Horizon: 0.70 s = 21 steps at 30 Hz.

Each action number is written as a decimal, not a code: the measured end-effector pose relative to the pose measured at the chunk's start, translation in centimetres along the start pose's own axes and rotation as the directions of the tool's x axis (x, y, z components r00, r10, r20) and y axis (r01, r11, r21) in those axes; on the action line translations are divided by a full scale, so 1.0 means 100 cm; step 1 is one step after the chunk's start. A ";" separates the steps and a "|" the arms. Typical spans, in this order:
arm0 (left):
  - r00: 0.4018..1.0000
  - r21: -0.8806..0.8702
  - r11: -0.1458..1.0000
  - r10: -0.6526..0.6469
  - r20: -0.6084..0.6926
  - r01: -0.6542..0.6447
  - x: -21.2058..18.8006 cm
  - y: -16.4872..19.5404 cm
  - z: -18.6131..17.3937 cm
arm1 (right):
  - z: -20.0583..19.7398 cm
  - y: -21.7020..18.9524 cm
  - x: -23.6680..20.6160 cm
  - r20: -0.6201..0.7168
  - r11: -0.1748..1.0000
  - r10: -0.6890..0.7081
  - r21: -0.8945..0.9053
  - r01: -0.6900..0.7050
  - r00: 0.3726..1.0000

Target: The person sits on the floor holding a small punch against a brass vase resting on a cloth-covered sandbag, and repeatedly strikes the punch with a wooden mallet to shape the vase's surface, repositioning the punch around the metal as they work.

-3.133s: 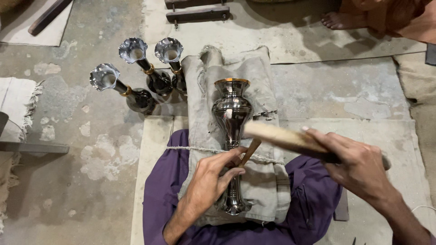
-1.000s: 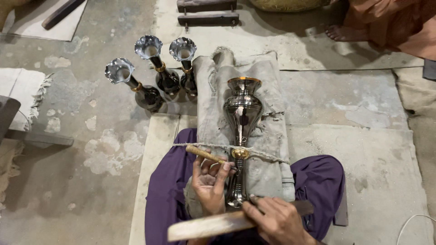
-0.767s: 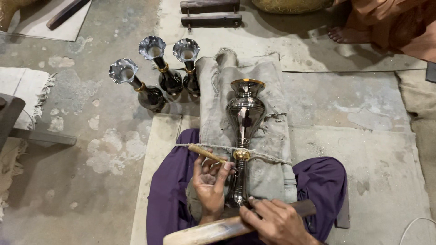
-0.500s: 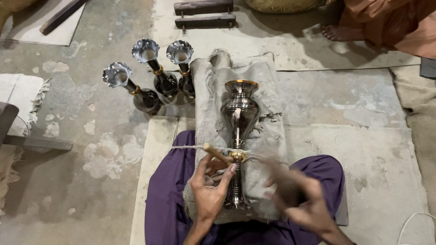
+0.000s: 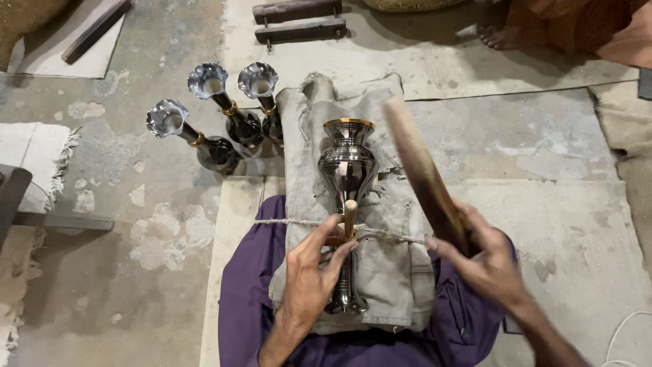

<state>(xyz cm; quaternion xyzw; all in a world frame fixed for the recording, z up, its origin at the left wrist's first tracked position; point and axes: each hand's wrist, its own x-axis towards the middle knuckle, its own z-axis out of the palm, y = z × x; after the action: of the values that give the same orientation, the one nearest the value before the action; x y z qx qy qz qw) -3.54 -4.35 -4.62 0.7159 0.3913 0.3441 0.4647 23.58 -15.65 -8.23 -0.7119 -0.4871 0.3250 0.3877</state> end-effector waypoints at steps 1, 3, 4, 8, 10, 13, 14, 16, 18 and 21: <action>1.000 0.003 1.000 0.009 -0.004 -0.009 0.000 0.001 -0.001 | -0.008 -0.005 0.006 -0.021 0.997 0.003 -0.081 -0.005 1.000; 1.000 0.008 1.000 0.026 -0.009 -0.026 0.001 0.002 -0.001 | -0.019 -0.014 0.016 -0.022 0.898 -0.294 -0.349 0.268 0.956; 1.000 0.027 0.999 0.030 -0.007 -0.030 0.001 0.003 -0.001 | -0.022 -0.018 0.020 0.011 0.793 -0.431 -0.472 0.385 0.902; 0.998 0.082 0.995 0.056 -0.004 -0.056 0.001 0.003 -0.002 | -0.035 -0.030 0.027 0.187 0.627 -0.134 -0.744 0.229 0.973; 0.999 0.080 0.995 0.052 0.001 -0.052 0.000 0.003 -0.003 | -0.037 -0.034 0.028 0.231 0.562 -0.134 -0.783 0.267 0.964; 0.999 0.082 0.996 0.036 0.010 -0.036 -0.001 -0.001 -0.003 | -0.044 -0.040 0.032 0.231 0.515 -0.179 -0.806 0.291 0.956; 0.999 0.104 0.994 0.044 0.010 -0.045 -0.001 -0.002 -0.003 | -0.048 -0.042 0.032 0.193 0.625 -0.215 -0.726 0.287 0.957; 0.998 0.140 0.988 0.056 0.016 -0.058 -0.002 -0.005 -0.002 | -0.055 -0.047 0.032 0.104 0.805 -0.265 -0.524 0.280 0.959; 0.997 0.170 0.983 0.066 0.031 -0.070 -0.004 -0.007 -0.002 | -0.063 -0.054 0.030 0.114 0.788 -0.235 -0.558 0.259 0.965; 0.997 0.190 0.979 0.065 0.049 -0.073 -0.003 -0.008 -0.003 | -0.071 -0.062 0.030 0.208 0.592 -0.268 -0.735 0.331 0.941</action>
<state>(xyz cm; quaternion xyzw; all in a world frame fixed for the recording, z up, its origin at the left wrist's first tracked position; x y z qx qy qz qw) -4.09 -4.26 -5.36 0.7776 0.3875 0.3057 0.3896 27.77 -13.12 0.42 -0.7029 -0.7048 0.0471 0.0834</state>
